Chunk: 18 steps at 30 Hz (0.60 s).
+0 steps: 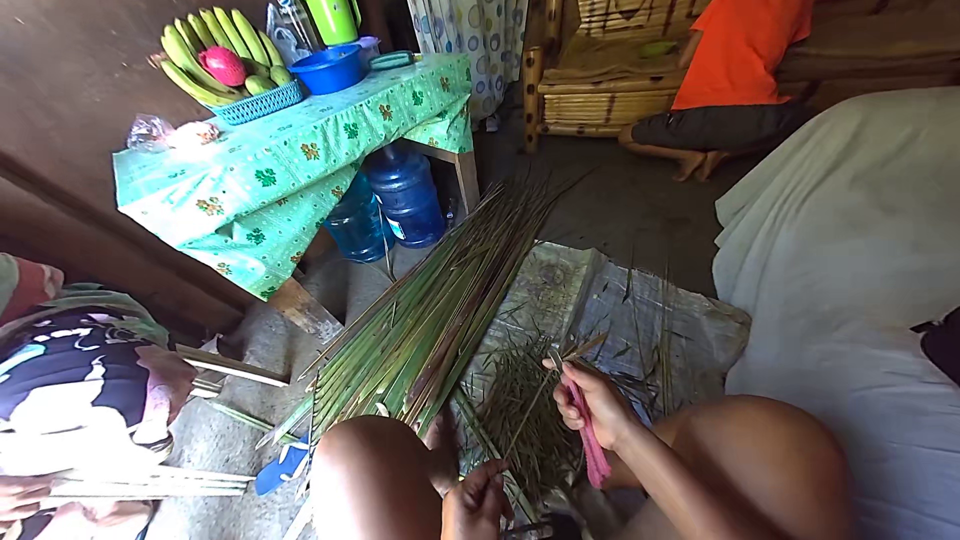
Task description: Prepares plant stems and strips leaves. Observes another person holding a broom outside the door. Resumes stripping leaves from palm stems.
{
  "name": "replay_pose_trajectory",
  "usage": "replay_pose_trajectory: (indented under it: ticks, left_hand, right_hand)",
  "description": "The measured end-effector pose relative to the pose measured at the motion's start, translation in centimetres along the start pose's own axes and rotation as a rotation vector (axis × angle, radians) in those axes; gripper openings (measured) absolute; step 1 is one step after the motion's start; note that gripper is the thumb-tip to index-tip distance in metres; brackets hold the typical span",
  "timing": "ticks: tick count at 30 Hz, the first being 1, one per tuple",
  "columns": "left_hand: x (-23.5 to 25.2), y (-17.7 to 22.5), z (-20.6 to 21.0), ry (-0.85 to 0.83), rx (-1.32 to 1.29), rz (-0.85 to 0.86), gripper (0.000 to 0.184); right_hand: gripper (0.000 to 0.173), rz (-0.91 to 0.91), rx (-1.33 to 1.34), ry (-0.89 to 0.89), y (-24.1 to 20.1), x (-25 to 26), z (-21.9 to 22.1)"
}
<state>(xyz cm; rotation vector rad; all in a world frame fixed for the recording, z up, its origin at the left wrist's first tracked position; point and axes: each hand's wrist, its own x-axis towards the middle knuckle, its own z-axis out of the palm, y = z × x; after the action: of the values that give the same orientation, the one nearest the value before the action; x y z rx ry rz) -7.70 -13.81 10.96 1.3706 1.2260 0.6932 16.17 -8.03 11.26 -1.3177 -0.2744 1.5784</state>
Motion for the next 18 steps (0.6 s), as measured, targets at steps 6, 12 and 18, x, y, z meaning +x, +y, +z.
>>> replay_pose_trajectory:
  ticks: [6,12,18]
  left_hand:
    - [-0.2,-0.1,-0.3,-0.017,-0.042,0.016,0.024]
    - [-0.8,0.3,-1.3,0.021,-0.099,-0.112,0.028]
    - [1.2,0.3,-0.7,0.055,-0.125,-0.126,0.029]
  right_hand:
    - [0.046,0.025,0.142,0.0,-0.6,0.5,-0.7]
    - [0.037,0.129,-0.07,0.17,-1.7,2.1,-2.8]
    - [0.032,-0.197,-0.611,-0.078,2.2,-0.9,0.5]
